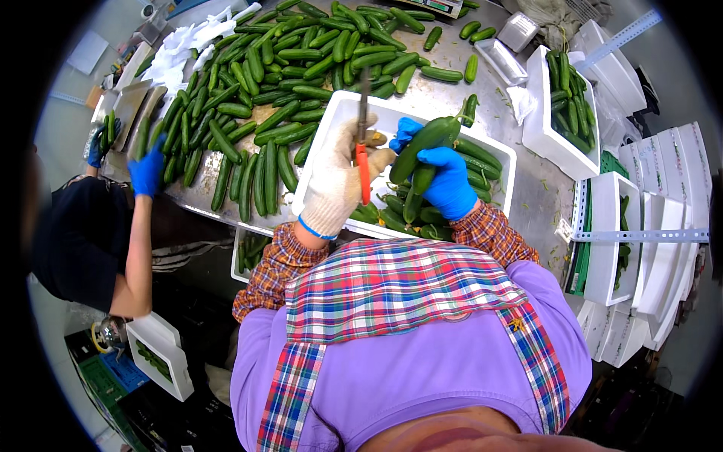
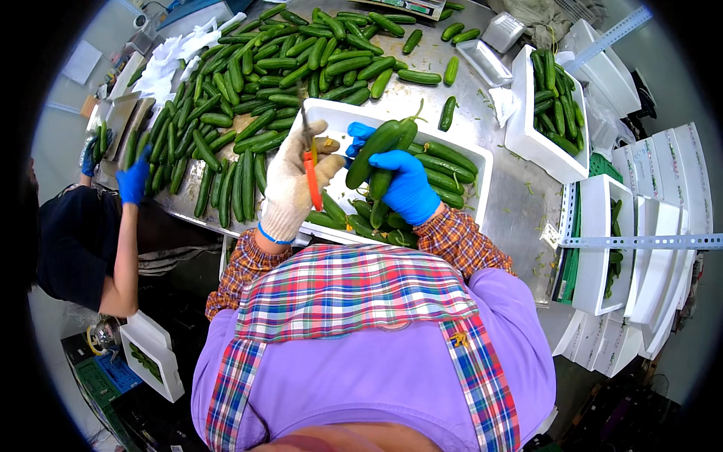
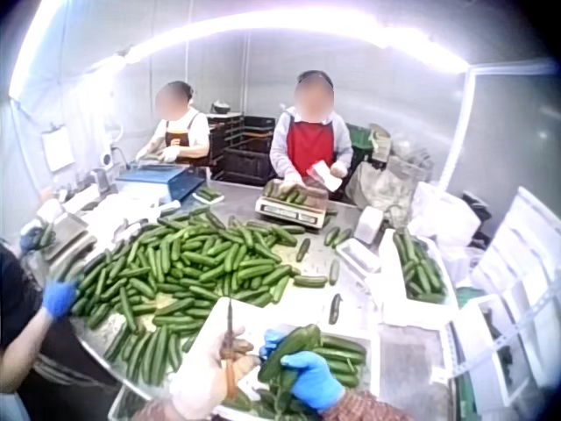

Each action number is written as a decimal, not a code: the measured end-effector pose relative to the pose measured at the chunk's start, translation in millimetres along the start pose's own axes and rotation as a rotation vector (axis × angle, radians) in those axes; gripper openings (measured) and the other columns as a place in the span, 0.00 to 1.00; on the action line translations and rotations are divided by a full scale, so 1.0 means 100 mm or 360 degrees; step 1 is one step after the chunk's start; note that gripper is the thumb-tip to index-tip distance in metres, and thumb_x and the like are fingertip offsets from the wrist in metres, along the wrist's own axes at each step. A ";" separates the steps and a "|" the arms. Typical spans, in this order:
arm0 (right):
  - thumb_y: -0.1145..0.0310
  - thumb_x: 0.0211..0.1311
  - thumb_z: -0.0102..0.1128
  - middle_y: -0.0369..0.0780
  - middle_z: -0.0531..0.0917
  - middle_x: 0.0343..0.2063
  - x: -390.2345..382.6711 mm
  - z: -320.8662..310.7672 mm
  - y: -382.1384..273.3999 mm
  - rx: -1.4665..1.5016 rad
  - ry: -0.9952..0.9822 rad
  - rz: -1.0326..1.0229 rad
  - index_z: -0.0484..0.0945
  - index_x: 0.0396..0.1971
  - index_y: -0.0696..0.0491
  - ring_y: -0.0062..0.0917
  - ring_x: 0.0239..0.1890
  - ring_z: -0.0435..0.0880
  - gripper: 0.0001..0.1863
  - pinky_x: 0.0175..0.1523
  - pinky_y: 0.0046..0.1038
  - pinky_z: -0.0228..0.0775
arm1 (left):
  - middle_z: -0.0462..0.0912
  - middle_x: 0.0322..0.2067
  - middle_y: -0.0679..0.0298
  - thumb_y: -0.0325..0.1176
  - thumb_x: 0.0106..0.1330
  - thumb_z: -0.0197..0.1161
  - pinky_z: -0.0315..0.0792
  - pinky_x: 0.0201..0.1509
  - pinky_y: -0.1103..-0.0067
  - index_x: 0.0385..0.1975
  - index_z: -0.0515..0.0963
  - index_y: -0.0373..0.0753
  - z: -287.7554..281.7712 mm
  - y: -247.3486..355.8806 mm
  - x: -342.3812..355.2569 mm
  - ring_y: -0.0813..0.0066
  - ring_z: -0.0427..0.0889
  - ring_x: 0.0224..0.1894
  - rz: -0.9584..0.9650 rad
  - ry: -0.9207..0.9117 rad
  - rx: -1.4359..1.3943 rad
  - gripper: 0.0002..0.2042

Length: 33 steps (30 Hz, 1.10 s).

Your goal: The person sorts through a large pile of cucumbers on a table, uses a pair of shears to trim the ends or stems off individual cucumbers, and places the trimmed items into a white plastic tray.

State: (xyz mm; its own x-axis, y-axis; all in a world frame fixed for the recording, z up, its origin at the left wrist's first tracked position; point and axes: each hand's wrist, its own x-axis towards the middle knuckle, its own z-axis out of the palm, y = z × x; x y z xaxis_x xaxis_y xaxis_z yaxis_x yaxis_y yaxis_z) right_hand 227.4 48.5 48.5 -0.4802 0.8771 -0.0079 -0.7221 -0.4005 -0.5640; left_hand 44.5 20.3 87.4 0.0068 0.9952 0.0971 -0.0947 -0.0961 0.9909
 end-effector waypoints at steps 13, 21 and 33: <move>0.71 0.52 0.45 0.48 0.78 0.49 0.08 0.01 0.08 0.0523 -0.0320 0.0228 0.53 0.70 0.55 0.38 0.52 0.77 0.39 0.70 0.48 0.56 | 0.74 0.27 0.71 0.24 0.60 0.62 0.65 0.27 0.89 0.53 0.70 0.31 -0.05 -0.09 0.16 0.86 0.71 0.24 -0.0106 -0.0026 -0.0190 0.20; 0.70 0.52 0.52 0.42 0.74 0.54 0.12 0.08 -0.01 0.0792 -0.0124 0.0206 0.54 0.69 0.52 0.34 0.54 0.76 0.40 0.72 0.47 0.51 | 0.78 0.33 0.63 0.19 0.58 0.59 0.73 0.40 0.83 0.55 0.69 0.31 -0.16 -0.26 0.09 0.79 0.77 0.34 -0.0090 0.0161 -0.0167 0.22; 0.45 0.65 0.55 0.48 0.74 0.51 0.17 -0.06 0.07 0.0798 0.0375 0.0128 0.59 0.61 0.61 0.37 0.56 0.73 0.38 0.70 0.49 0.57 | 0.79 0.34 0.65 0.28 0.57 0.70 0.74 0.40 0.82 0.55 0.74 0.35 0.03 -0.27 -0.10 0.79 0.78 0.35 0.0011 -0.0047 0.0258 0.24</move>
State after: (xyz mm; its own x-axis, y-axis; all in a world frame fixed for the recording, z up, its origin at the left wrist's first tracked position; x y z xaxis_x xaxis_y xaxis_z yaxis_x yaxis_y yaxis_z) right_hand 217.0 61.9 39.1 -0.4610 0.8511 -0.2513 -0.8639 -0.4952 -0.0925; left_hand 50.5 12.7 59.5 0.0360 0.9939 0.1043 0.0670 -0.1065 0.9921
